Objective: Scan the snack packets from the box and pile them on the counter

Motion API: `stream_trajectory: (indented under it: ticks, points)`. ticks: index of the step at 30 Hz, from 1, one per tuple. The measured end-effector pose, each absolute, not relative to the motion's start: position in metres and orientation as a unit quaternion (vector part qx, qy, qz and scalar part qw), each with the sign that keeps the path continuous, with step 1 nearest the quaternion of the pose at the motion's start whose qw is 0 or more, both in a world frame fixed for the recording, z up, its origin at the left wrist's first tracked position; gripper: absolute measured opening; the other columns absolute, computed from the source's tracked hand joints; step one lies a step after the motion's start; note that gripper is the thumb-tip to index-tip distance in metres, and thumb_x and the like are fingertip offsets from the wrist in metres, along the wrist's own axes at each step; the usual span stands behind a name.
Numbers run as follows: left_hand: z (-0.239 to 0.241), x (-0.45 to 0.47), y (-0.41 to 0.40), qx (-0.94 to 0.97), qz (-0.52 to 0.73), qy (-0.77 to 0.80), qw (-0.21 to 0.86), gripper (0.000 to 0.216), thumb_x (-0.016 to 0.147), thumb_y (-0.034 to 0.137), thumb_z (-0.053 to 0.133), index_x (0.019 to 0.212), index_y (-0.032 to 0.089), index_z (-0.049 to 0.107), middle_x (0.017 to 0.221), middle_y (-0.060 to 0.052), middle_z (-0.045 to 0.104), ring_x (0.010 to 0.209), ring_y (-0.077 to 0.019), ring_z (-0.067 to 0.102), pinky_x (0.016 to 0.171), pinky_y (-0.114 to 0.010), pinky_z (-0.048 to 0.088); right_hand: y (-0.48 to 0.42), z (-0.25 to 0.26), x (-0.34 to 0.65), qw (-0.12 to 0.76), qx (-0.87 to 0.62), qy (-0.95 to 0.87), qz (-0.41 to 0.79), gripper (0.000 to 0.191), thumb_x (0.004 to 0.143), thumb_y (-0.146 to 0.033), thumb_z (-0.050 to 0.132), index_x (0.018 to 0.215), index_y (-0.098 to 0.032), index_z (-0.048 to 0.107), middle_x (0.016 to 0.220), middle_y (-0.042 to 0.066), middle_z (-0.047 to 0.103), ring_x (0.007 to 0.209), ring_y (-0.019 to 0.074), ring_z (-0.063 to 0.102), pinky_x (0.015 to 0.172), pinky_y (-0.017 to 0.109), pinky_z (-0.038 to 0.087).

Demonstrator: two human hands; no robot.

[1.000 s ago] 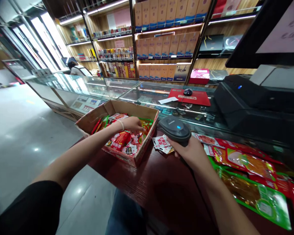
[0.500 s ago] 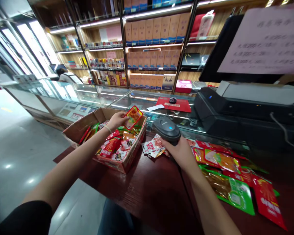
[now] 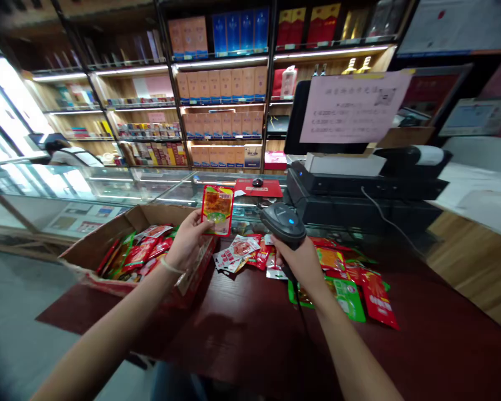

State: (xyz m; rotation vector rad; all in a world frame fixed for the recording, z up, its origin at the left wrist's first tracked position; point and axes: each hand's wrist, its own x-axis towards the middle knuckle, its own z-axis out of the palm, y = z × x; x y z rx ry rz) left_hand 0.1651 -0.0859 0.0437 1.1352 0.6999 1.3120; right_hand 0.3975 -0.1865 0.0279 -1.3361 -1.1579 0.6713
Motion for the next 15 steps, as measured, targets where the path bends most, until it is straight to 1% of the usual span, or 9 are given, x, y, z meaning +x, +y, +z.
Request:
stream_trajectory:
  ticks: [3, 6, 8, 11, 13, 15]
  points:
    - [0.015, 0.208, -0.109, 0.453, 0.585, 0.269, 0.617, 0.036, 0.071, 0.023, 0.073, 0.103, 0.018, 0.058, 0.098, -0.004, 0.070, 0.085, -0.0163, 0.067, 0.080, -0.031, 0.054, -0.197, 0.015, 0.422, 0.607, -0.563, -0.479, 0.291, 0.036, 0.077, -0.050, 0.073, 0.067, -0.019, 0.056, 0.051, -0.002, 0.055, 0.041, 0.0124, 0.053, 0.042, 0.024, 0.043]
    - [-0.032, 0.252, -0.110, 0.461, 0.585, 0.277, 0.607, 0.033, 0.074, 0.026, 0.072, 0.103, 0.017, 0.059, 0.100, -0.005, 0.069, 0.090, -0.0166, 0.066, 0.084, -0.031, 0.052, -0.206, 0.001, 0.447, 0.589, -0.589, -0.471, 0.289, 0.036, 0.076, -0.051, 0.073, 0.072, -0.021, 0.055, 0.050, -0.003, 0.055, 0.039, 0.0127, 0.051, 0.040, 0.025, 0.041]
    - [-0.065, 0.275, -0.102, 0.473, 0.586, 0.287, 0.591, 0.034, 0.073, 0.026, 0.072, 0.103, 0.017, 0.059, 0.100, -0.006, 0.069, 0.090, -0.0169, 0.065, 0.084, -0.031, 0.051, -0.211, -0.010, 0.461, 0.573, -0.599, -0.478, 0.291, 0.035, 0.075, -0.050, 0.074, 0.083, -0.022, 0.056, 0.050, -0.005, 0.055, 0.038, 0.0132, 0.051, 0.038, 0.025, 0.041]
    - [-0.107, 0.294, -0.089, 0.488, 0.586, 0.307, 0.569, 0.031, 0.073, 0.028, 0.071, 0.100, 0.016, 0.061, 0.096, -0.005, 0.068, 0.090, -0.0176, 0.064, 0.084, -0.031, 0.050, -0.214, -0.026, 0.471, 0.547, -0.597, -0.494, 0.317, 0.043, 0.076, -0.048, 0.074, 0.106, -0.025, 0.052, 0.051, -0.008, 0.055, 0.036, 0.0139, 0.051, 0.037, 0.025, 0.042]
    - [-0.123, 0.296, -0.085, 0.498, 0.588, 0.325, 0.549, 0.029, 0.073, 0.028, 0.070, 0.098, 0.016, 0.062, 0.095, -0.005, 0.067, 0.089, -0.0172, 0.063, 0.083, -0.030, 0.049, -0.215, -0.036, 0.472, 0.514, -0.608, -0.494, 0.349, 0.041, 0.078, -0.049, 0.072, 0.105, -0.024, 0.053, 0.048, -0.008, 0.053, 0.035, 0.0138, 0.050, 0.036, 0.024, 0.041]
    - [-0.130, 0.295, -0.084, 0.511, 0.581, 0.339, 0.535, 0.027, 0.072, 0.027, 0.070, 0.095, 0.016, 0.063, 0.094, -0.004, 0.066, 0.087, -0.0167, 0.062, 0.081, -0.028, 0.048, -0.214, -0.044, 0.471, 0.483, -0.625, -0.483, 0.377, 0.034, 0.080, -0.051, 0.069, 0.093, -0.023, 0.056, 0.045, -0.007, 0.052, 0.035, 0.0134, 0.050, 0.037, 0.024, 0.041]
